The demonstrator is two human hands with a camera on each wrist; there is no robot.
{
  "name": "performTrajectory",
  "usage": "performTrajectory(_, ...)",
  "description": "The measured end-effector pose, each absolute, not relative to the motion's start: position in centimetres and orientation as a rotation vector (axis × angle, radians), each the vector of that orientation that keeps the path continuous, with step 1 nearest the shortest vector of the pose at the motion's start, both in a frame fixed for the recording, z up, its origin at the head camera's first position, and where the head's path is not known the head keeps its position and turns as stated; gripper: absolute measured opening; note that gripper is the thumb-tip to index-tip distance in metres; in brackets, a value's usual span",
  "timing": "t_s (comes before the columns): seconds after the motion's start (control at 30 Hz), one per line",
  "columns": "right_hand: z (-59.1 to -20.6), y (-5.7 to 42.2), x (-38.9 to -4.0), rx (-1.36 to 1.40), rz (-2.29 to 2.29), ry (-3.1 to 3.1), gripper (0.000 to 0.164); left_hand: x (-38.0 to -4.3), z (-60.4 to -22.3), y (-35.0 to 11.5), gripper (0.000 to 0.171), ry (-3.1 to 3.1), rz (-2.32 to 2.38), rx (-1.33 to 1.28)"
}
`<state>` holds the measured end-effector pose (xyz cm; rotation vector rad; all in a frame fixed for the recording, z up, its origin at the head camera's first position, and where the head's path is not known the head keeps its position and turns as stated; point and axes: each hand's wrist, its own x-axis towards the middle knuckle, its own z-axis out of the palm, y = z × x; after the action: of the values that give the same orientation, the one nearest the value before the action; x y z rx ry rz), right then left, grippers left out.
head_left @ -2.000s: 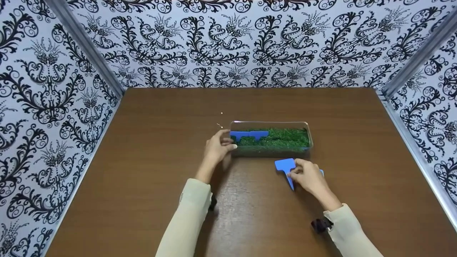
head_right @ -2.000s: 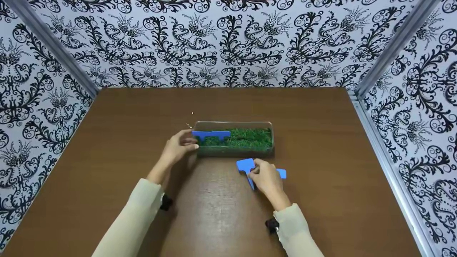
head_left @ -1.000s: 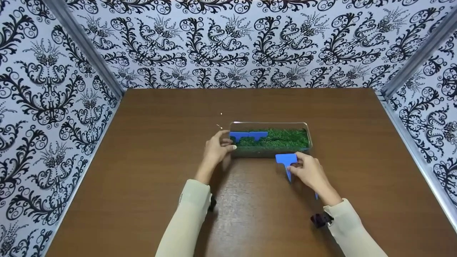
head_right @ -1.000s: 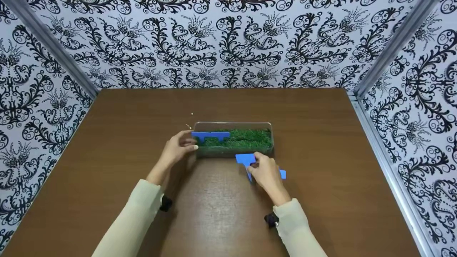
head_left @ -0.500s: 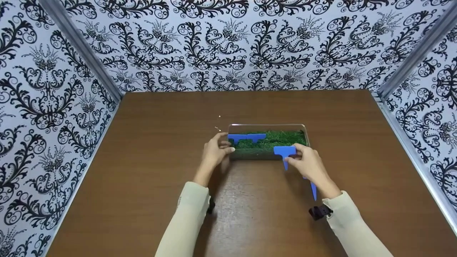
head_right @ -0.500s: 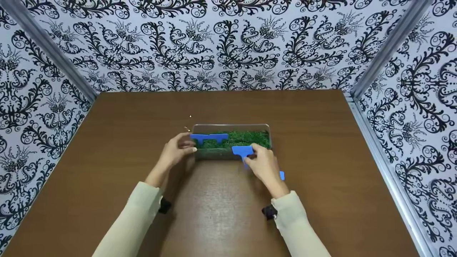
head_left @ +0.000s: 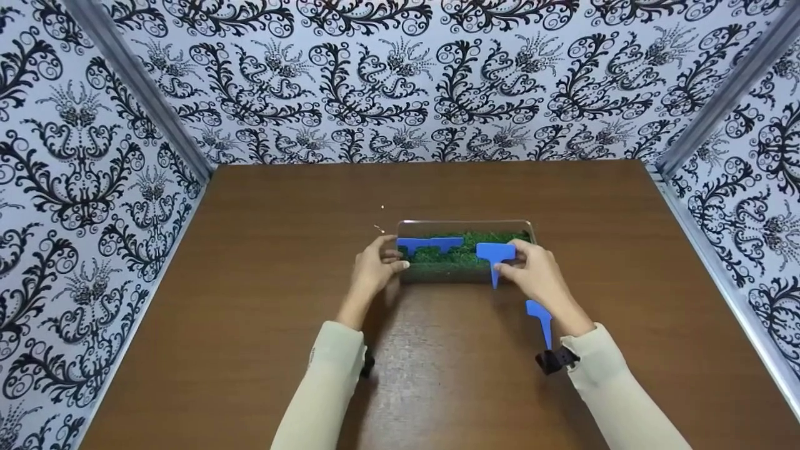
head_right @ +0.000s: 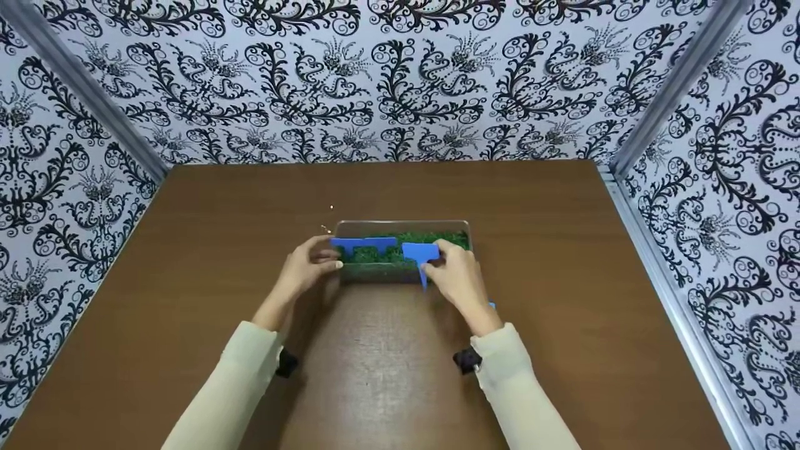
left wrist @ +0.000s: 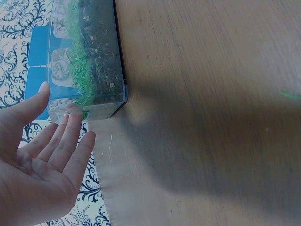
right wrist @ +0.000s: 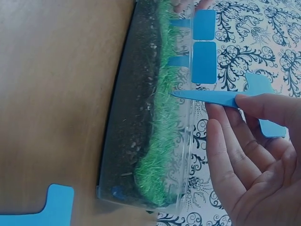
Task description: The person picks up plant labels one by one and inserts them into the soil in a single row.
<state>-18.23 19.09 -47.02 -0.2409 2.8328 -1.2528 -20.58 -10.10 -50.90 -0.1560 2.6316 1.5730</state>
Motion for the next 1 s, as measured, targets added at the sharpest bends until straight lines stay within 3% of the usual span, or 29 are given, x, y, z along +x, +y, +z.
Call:
performTrajectory(0.13,-46.9,18.9,-18.3,-0.226,-1.245,2.847,0.035,-20.4,-51.0,-10.1,0.058,2.616,1.577,-0.158)
performTrajectory(0.47,-46.6,18.3,-19.6,-0.251,-1.327,2.854,0.024,-20.5,-51.0,-10.1,0.057,2.643,1.545,-0.165)
performTrajectory(1.0,-46.6,17.7,-20.8,-0.3,-1.375,2.883,0.026,-20.8,-51.0,-10.2,0.057,2.636,1.574,-0.15)
